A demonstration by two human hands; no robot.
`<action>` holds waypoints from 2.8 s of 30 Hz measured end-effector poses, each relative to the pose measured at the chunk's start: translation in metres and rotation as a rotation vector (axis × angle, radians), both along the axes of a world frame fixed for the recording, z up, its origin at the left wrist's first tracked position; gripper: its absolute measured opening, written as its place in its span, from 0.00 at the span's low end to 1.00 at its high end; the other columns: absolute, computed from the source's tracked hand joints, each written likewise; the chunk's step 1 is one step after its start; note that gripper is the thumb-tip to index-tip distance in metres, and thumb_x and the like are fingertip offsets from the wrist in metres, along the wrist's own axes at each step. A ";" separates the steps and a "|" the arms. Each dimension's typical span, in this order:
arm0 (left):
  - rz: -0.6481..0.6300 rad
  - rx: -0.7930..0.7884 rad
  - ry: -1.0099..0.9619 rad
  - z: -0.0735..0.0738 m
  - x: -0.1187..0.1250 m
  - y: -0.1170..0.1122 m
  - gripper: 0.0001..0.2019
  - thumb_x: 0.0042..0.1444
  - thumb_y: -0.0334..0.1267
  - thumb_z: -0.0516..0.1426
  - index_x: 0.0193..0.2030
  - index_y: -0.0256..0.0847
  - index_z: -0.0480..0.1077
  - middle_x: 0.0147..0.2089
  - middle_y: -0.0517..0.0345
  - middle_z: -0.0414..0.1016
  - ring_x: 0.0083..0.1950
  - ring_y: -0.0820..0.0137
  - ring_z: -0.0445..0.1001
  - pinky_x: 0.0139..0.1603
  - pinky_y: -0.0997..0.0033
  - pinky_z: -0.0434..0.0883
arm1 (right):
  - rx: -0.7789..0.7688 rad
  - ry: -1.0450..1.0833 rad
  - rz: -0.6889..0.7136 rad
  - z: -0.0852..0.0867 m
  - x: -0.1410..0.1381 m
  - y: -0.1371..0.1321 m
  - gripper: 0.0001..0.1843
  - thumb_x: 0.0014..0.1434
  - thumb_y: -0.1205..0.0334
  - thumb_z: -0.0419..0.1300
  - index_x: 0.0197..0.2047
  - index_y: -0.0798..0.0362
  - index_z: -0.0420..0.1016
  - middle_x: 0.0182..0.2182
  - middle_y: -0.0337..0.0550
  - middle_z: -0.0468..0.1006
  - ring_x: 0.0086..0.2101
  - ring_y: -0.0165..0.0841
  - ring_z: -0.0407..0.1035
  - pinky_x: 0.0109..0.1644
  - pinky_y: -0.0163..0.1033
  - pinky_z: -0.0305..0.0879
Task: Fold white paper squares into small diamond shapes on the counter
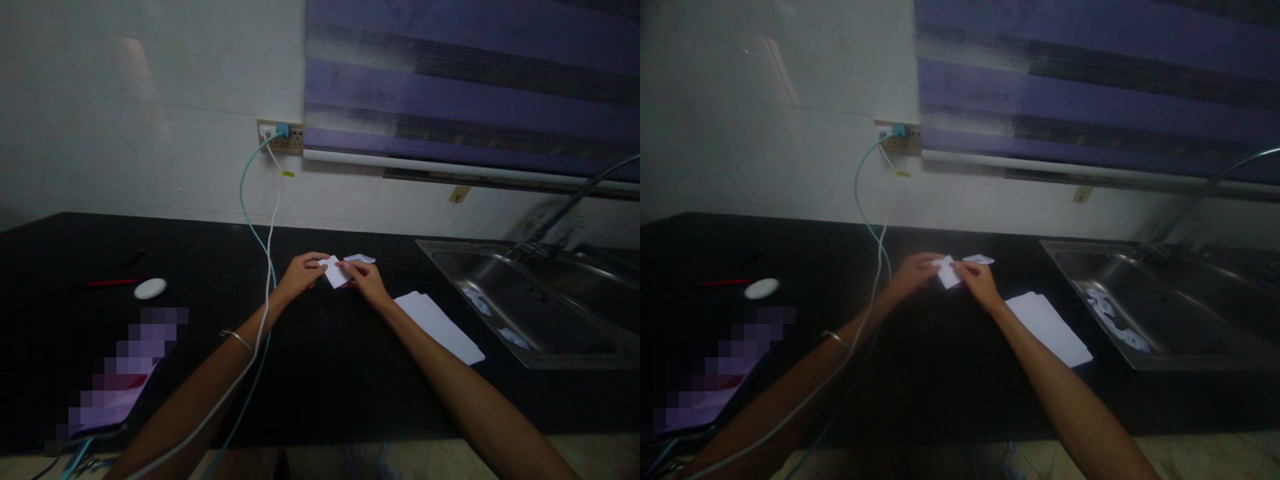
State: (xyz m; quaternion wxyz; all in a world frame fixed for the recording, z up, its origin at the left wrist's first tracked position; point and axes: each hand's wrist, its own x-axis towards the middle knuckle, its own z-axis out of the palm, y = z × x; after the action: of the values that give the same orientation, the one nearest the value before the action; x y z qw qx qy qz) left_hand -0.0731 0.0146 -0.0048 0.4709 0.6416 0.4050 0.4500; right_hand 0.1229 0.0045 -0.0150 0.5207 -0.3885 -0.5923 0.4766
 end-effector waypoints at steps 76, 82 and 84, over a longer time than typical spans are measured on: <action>-0.069 -0.175 -0.245 -0.011 0.005 0.003 0.11 0.52 0.41 0.61 0.37 0.33 0.73 0.33 0.52 0.77 0.34 0.71 0.76 0.35 0.73 0.75 | 0.953 -0.893 -0.027 0.018 -0.005 -0.024 0.16 0.59 0.73 0.56 0.48 0.49 0.75 0.45 0.49 0.73 0.45 0.39 0.65 0.47 0.49 0.66; -0.176 -0.219 -0.344 -0.008 0.002 -0.001 0.12 0.53 0.39 0.61 0.39 0.32 0.72 0.35 0.49 0.77 0.34 0.69 0.78 0.35 0.70 0.77 | 0.928 -0.842 -0.055 0.014 -0.001 -0.020 0.17 0.58 0.71 0.58 0.49 0.45 0.75 0.49 0.49 0.69 0.48 0.39 0.64 0.49 0.49 0.67; -0.191 -0.217 -0.346 -0.007 0.001 0.000 0.12 0.53 0.40 0.61 0.40 0.31 0.73 0.35 0.50 0.77 0.35 0.70 0.78 0.36 0.72 0.77 | 0.919 -0.842 -0.054 0.013 -0.001 -0.020 0.18 0.58 0.70 0.58 0.49 0.45 0.75 0.49 0.49 0.68 0.48 0.39 0.64 0.49 0.49 0.67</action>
State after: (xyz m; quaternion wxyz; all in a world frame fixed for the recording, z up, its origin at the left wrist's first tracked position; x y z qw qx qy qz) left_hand -0.0725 0.0144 -0.0119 0.6401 0.5358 0.3017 0.4607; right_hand 0.1223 -0.0150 -0.0017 0.3682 -0.2943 -0.8813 -0.0341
